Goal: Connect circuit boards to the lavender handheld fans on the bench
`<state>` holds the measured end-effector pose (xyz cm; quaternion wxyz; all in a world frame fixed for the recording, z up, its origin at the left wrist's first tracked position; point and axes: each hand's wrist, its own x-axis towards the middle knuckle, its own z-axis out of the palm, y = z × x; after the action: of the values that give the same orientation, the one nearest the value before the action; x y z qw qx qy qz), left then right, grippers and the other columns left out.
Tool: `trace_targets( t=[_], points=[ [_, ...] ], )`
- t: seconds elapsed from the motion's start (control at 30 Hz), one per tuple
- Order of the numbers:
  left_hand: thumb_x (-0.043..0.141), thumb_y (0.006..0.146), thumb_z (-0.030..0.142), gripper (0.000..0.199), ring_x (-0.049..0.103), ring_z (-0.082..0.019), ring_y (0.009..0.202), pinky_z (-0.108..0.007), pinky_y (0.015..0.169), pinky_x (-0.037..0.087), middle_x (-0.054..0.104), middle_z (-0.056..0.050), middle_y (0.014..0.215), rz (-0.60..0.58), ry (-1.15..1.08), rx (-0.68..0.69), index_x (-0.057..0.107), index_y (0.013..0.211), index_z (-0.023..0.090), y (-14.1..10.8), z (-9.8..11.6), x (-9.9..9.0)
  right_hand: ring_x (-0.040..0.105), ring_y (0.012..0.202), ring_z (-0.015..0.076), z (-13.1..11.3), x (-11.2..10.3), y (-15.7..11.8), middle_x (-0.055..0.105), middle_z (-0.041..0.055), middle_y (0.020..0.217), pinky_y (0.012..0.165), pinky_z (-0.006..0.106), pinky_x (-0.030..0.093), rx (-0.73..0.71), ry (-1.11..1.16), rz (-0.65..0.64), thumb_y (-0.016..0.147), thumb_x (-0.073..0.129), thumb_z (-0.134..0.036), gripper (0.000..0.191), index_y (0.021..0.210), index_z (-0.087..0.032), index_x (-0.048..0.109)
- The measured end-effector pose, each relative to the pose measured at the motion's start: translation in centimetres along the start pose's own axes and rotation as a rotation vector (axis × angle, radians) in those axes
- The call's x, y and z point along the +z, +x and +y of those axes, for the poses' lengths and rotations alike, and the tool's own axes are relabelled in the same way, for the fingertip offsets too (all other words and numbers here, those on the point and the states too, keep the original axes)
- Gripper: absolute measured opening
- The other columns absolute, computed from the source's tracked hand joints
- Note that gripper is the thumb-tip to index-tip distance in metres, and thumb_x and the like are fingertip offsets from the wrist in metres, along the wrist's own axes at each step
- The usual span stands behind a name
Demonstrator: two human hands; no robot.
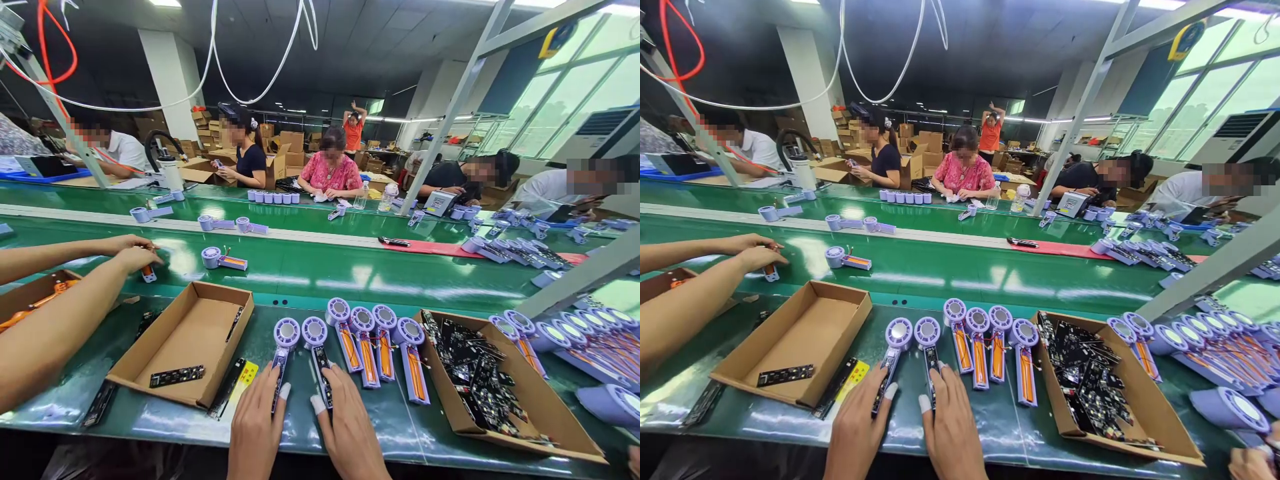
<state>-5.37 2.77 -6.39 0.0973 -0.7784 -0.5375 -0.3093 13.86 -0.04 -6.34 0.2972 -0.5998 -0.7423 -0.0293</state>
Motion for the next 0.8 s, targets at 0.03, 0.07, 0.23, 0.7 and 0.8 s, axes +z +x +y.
trace_targets(
  t=[0.03,0.07,0.23,0.7,0.8],
  points=[
    [0.046,0.096,0.029,0.036,0.063,-0.024,0.112,-0.037,0.093,0.051,0.066,-0.012,0.124,0.004,-0.002,0.007,0.053,0.128,0.015,0.0,0.0,-0.1,0.054,0.122,0.0284,0.0,0.0,0.0,0.055,0.0157,0.132,0.095,0.048,0.054,-0.01,-0.006,0.004,0.093,0.044,-0.022,0.044,0.136,-0.018,0.04],
    [0.046,0.096,0.028,0.035,0.064,-0.023,0.111,-0.036,0.093,0.05,0.067,-0.011,0.123,0.012,-0.004,0.013,0.054,0.127,0.015,0.1,0.0,-0.2,0.055,0.121,0.0283,0.0,0.0,0.0,0.056,0.0155,0.131,0.094,0.048,0.055,-0.017,-0.008,0.008,0.091,0.044,-0.019,0.044,0.136,-0.018,0.04],
    [0.05,0.094,0.026,0.035,0.063,-0.023,0.111,-0.036,0.094,0.049,0.067,-0.01,0.123,0.051,-0.042,0.021,0.055,0.127,0.015,0.3,0.1,-0.7,0.054,0.122,0.0267,-0.1,-0.3,0.3,0.057,0.0147,0.131,0.095,0.046,0.054,0.002,0.022,0.021,0.09,0.045,-0.019,0.046,0.135,-0.018,0.04],
    [0.052,0.092,0.024,0.044,0.061,-0.022,0.113,-0.034,0.096,0.047,0.066,-0.009,0.123,0.015,-0.015,0.002,0.049,0.135,0.014,-0.3,0.1,-0.3,0.049,0.127,0.0254,0.2,0.3,0.0,0.05,0.0098,0.14,0.101,0.045,0.05,0.061,0.083,-0.03,0.09,0.046,-0.023,0.063,0.149,-0.022,0.022],
    [0.052,0.092,0.025,0.045,0.062,-0.022,0.112,-0.035,0.095,0.048,0.066,-0.008,0.124,-0.024,0.004,-0.005,0.049,0.136,0.018,0.0,0.2,-0.4,0.049,0.128,0.0255,0.1,0.1,0.3,0.05,0.0083,0.14,0.101,0.045,0.049,0.074,0.065,-0.078,0.09,0.045,-0.022,0.065,0.15,-0.025,0.021]
  ],
)
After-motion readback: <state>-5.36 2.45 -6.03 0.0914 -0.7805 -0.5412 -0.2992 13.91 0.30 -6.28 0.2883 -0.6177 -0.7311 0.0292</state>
